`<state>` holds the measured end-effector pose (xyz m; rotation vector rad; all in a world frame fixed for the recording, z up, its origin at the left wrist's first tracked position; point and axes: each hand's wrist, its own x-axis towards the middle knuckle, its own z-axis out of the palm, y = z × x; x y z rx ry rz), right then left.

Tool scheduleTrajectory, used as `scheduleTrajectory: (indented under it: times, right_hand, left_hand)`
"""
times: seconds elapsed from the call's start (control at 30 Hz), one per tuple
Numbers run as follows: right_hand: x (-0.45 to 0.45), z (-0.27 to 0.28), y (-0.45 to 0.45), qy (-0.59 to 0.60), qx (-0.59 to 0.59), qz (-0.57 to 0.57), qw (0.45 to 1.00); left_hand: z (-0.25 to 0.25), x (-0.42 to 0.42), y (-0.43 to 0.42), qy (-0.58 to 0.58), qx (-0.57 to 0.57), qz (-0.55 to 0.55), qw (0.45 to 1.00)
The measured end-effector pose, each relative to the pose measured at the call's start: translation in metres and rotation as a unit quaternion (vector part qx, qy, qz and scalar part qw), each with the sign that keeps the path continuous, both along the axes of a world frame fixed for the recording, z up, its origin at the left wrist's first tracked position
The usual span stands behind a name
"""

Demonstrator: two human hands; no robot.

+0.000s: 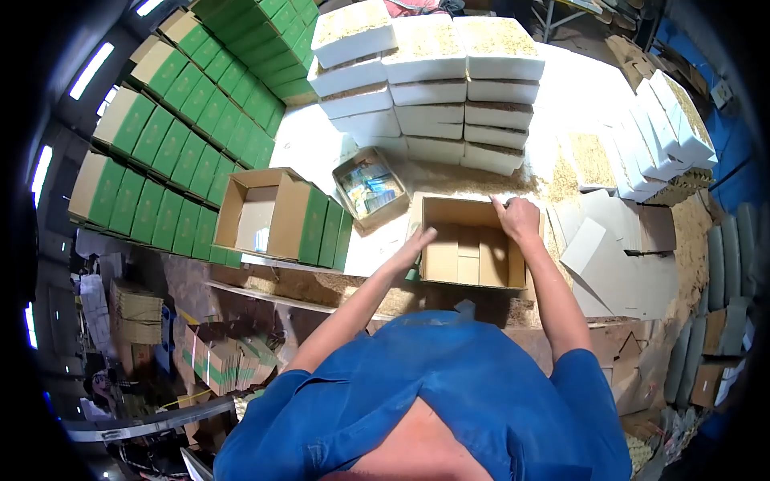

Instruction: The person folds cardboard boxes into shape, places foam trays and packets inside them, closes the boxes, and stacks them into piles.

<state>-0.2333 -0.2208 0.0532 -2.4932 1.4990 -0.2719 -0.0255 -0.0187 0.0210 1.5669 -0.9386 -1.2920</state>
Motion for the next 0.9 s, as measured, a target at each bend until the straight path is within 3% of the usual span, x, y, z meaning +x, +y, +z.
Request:
scheduleTrajectory:
  times: [0.07,0.13,0.2,0.23,0.27,0.3,0.4,0.53,0.6,0.73,0.9]
  right_hand:
    - [0.012,0.026,0.001,0.035,0.024,0.0,0.999]
    - [0.042,0.056,-0.008,-0.055,-0.037,0.07,0.995]
    - [0.098,0.117,-0.033,-0.164,0.08,0.099,0.978]
    - [0.132,0.122,-0.062,-0.306,0.036,0.145,0.94]
    - [0.163,0.149,-0.079,-0.365,-0.008,0.177,0.914]
    - [0.188,0.193,-0.083,-0.323,0.048,0.14,0.935]
    - [0.266,0.238,-0.132,-0.404,0.193,0.158,0.88]
    - [0.33,0.251,-0.179,-0.299,0.257,0.083,0.915]
    - [0.343,0.247,-0.181,-0.286,0.252,0.123,0.916]
    - [0.357,0.25,-0.196,-0.247,0.351,0.089,0.899]
    - [0.338,0.254,-0.174,-0.336,0.449,0.061,0.826]
  left_hand:
    - [-0.054,0.005,0.001,-0.015,-0.043,-0.025,0.999]
    - [-0.053,0.0,-0.001,-0.044,-0.025,-0.005,0.999]
    - [-0.046,-0.007,0.001,-0.021,-0.028,-0.006,0.999]
    - [-0.047,-0.01,-0.003,-0.042,-0.008,0.01,0.999]
    - [-0.047,-0.01,-0.007,-0.065,0.011,0.025,0.997]
    - [-0.047,-0.008,-0.008,-0.056,0.016,0.012,0.998]
    - [-0.019,-0.013,-0.005,-0.039,-0.051,0.042,0.997]
    - [-0.011,-0.015,0.0,0.01,-0.085,0.082,0.993]
    - [-0.011,-0.014,0.0,-0.012,-0.06,0.078,0.995]
    - [-0.015,-0.011,-0.001,-0.023,-0.055,0.063,0.996]
    - [-0.048,-0.013,-0.002,-0.071,-0.037,0.082,0.993]
